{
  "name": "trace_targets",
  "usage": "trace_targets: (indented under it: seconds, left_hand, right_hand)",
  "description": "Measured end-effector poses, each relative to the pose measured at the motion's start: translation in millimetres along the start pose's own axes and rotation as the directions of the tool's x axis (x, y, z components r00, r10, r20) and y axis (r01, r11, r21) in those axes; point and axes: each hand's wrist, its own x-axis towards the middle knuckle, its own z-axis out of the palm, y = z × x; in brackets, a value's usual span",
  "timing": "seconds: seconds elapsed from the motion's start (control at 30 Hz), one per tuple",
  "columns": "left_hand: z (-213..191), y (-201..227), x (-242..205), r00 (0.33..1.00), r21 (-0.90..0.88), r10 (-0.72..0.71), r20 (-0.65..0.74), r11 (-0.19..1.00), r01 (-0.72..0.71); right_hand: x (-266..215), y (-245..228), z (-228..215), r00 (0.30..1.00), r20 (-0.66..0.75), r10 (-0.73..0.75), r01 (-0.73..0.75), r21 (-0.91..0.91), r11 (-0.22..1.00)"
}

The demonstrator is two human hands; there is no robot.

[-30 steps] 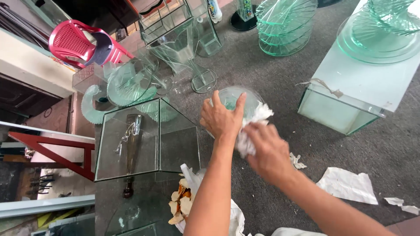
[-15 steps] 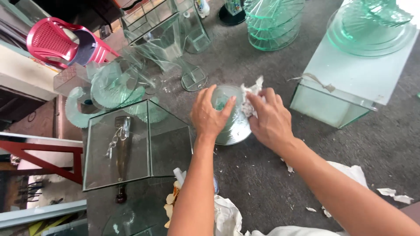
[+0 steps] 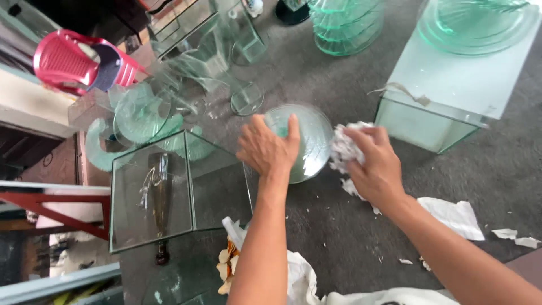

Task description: Cleaning various glass decorative objects and sculptures using a spray cleaner and paper towels.

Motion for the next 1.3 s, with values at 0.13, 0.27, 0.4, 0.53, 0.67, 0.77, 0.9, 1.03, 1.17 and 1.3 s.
trace_targets:
  seconds: [0.13, 0.27, 0.4, 0.53, 0.67, 0.77, 0.9, 1.03, 1.17, 1.3]
  left_hand:
    - [12, 0, 7, 0.986, -0.016, 0.036, -0.161, 0.999, -0.039]
    - [7, 3, 7, 0.984, -0.081, -0.030, -0.178, 0.997, 0.016]
    - [-15, 1, 18, 0.983, -0.006, -0.046, 0.176, 0.999, 0.048]
    - [-8, -15, 23, 0.973, -0.244, 0.200, 0.111, 0.955, -0.169]
    - [-6, -10, 15, 0.965, -0.374, 0.261, -0.018, 0.893, -0.249]
    - [-6, -11, 18, 0.974, -0.354, 0.225, -0.021, 0.910, -0.218]
    - [-17, -2, 17, 0.992, -0.302, 0.104, 0.076, 0.950, -0.076]
    - [-11, 0, 18, 0.991, -0.276, 0.066, 0.117, 0.961, -0.032]
    - [-9, 1, 17, 0.994, -0.256, 0.043, 0.103, 0.967, -0.015]
    - [-14, 5, 14, 0.990, -0.247, 0.002, 0.142, 0.969, 0.034]
  right_hand:
    - [20, -13, 24, 0.989, -0.084, -0.120, 0.100, -0.206, 0.973]
    - [-22, -34, 14, 0.988, -0.014, -0.153, 0.145, -0.247, 0.958]
    - [-36, -9, 2, 0.995, 0.100, 0.005, -0.019, 0.141, 0.990]
    - [21, 2, -24, 0.942, 0.074, 0.327, -0.325, 0.444, 0.835]
    - [87, 9, -6, 0.951, 0.124, 0.283, -0.303, 0.549, 0.779]
    - [119, 28, 36, 0.955, 0.161, 0.248, -0.293, 0.642, 0.709]
    - [115, 39, 40, 0.983, 0.168, 0.078, -0.149, 0.468, 0.871]
    - [94, 26, 31, 0.992, 0.062, -0.113, 0.094, 0.250, 0.964]
    - [64, 13, 28, 0.992, 0.015, -0.123, 0.118, 0.190, 0.975]
    - [25, 1, 31, 0.999, 0.032, -0.025, 0.022, 0.068, 0.997]
